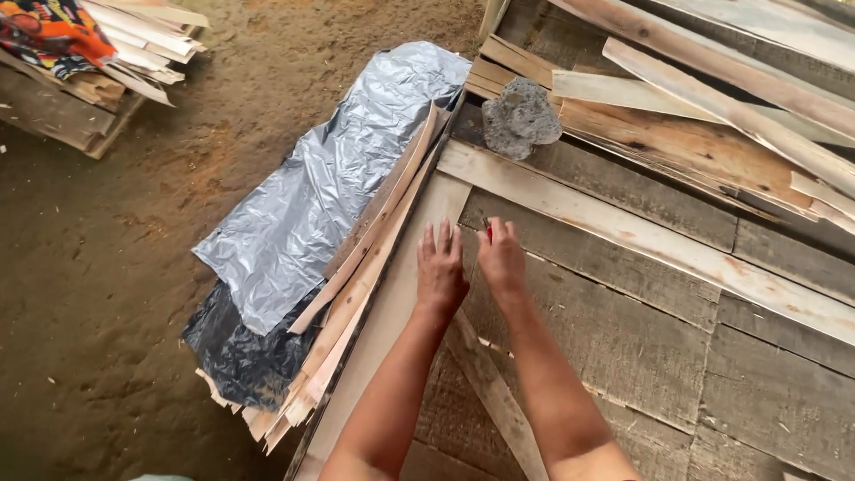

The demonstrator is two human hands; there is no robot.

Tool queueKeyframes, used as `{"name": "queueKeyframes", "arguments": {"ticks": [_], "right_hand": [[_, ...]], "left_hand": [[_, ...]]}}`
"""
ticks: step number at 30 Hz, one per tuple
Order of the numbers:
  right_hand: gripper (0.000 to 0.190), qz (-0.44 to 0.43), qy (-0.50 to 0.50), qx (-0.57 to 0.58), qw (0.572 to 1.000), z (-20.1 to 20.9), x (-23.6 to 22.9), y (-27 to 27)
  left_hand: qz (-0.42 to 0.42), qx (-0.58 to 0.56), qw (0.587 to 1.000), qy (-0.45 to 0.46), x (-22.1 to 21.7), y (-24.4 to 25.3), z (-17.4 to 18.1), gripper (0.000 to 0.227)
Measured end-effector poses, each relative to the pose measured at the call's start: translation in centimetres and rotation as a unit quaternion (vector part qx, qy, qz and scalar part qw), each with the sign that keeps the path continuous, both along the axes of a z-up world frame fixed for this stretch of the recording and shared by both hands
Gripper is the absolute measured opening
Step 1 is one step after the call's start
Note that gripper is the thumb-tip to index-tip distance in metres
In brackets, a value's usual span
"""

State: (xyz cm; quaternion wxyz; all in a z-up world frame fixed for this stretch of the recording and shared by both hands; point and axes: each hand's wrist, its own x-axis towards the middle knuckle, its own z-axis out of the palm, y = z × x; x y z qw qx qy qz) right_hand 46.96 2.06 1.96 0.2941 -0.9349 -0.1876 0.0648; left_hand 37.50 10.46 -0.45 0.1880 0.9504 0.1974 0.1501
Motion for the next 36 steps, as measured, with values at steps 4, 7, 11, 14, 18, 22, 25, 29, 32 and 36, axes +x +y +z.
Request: {"name": "queueKeyframes", "arguments": {"ticks": [4, 7, 11, 14, 18, 22, 25, 29, 32, 36], "right_hand": [[0.026, -0.021, -0.056, -0.002, 0.998, -1.4, 5.6, 2.1], [0.028, -0.040, -0.078, -0.021, 0.996, -3.3, 8.3, 3.2], [0.027, -0.046, -0.063, -0.054, 0.995, -4.1, 10.4, 4.5], [0.026, -0.055, -0.053, -0.065, 0.995, -4.6, 11.0, 4.9], [0.031, -0.080, -0.029, -0.060, 0.995, -4.9, 11.7, 4.9], [0.030, -0.074, -0.022, -0.060, 0.995, -4.5, 11.6, 5.5], [0.031, -0.073, -0.022, -0.055, 0.996, -4.6, 12.1, 5.3], [0.034, -0.052, -0.020, -0.078, 0.995, -4.7, 12.2, 5.3], [0.031, -0.058, -0.028, -0.072, 0.995, -3.6, 11.3, 5.6], [0.027, -0.055, -0.040, -0.056, 0.996, -4.1, 11.0, 5.7]], "left_hand": [[-0.014, -0.002, 1.000, 0.007, 5.9, 2.5, -1.8, 0.076], [0.004, -0.009, 0.999, 0.053, 8.9, 4.2, -3.3, 0.075], [0.018, 0.073, 0.997, 0.009, 11.2, 5.9, -4.6, 0.071], [0.025, 0.056, 0.998, 0.028, 11.7, 6.0, -3.9, 0.066], [0.021, 0.012, 0.998, 0.052, 11.6, 6.2, -3.2, 0.067], [0.023, -0.004, 0.998, 0.057, 11.8, 6.1, -3.7, 0.066], [0.026, 0.009, 0.999, 0.043, 12.2, 6.1, -4.6, 0.066], [0.039, 0.053, 0.998, 0.010, 11.6, 5.8, -5.0, 0.057], [0.046, 0.069, 0.997, -0.009, 11.2, 5.6, -4.5, 0.049], [0.036, 0.075, 0.996, 0.017, 11.2, 5.6, -4.2, 0.049]]}}
